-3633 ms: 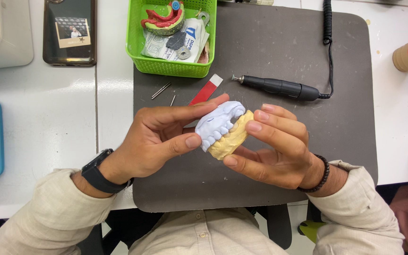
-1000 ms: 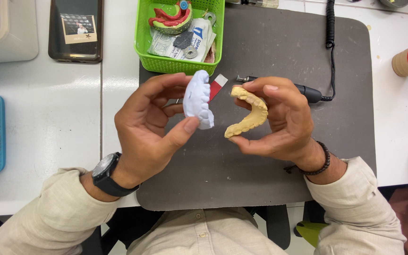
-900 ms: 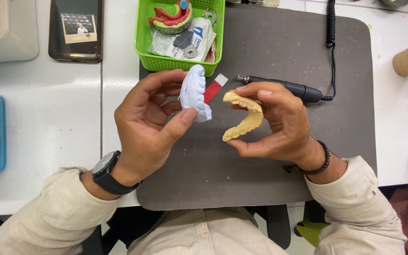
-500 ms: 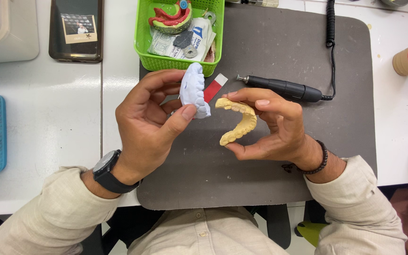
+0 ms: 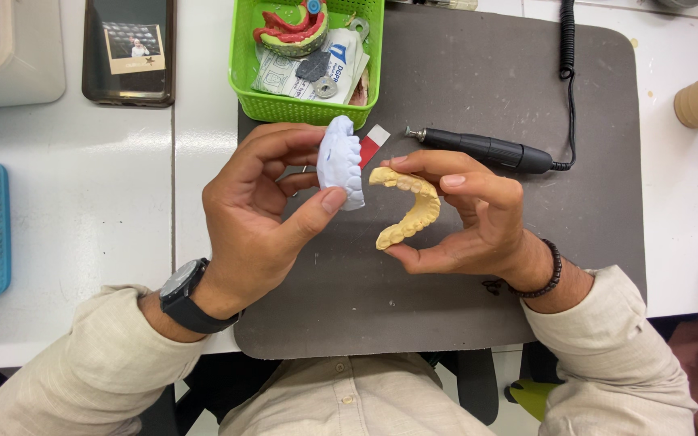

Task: The person wipes a dental model with a tissue, places a red-and-white articulating film strip between the upper and lower denture models, presses the models together by hand to mark contact points, and repeatedly separates and re-seats the models while checking the tooth contacts. They then use a small hand tool on the denture teeth and re-test the fit.

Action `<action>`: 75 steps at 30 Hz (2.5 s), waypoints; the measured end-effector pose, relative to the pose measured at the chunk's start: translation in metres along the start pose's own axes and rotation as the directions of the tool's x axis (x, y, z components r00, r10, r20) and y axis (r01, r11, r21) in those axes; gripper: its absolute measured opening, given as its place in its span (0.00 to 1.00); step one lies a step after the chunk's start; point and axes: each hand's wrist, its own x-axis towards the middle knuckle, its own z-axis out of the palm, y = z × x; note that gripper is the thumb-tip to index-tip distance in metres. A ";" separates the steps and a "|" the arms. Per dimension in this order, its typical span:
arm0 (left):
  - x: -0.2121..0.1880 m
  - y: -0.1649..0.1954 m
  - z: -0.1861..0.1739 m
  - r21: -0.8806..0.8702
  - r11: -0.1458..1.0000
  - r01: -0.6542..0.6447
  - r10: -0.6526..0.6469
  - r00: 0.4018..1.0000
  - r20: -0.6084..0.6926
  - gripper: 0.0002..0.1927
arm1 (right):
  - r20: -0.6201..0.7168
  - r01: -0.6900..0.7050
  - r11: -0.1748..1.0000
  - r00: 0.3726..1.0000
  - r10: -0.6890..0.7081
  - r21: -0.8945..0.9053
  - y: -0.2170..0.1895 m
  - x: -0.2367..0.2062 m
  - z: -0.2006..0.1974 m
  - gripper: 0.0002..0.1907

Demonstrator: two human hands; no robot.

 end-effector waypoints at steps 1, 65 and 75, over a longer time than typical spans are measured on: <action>0.000 0.000 0.000 0.020 1.000 -0.004 0.004 1.000 0.002 0.24 | 0.002 0.002 1.000 1.000 -0.002 -0.005 0.000 0.000 0.000 0.52; -0.002 0.008 0.008 0.382 0.920 -0.084 0.012 0.982 0.187 0.26 | -0.069 -0.091 0.918 0.995 0.069 -0.386 -0.017 -0.012 0.023 0.52; -0.001 0.004 0.007 0.347 0.938 -0.027 -0.033 0.986 0.166 0.25 | -0.065 -0.050 0.917 0.998 0.026 -0.395 -0.018 -0.006 0.019 0.50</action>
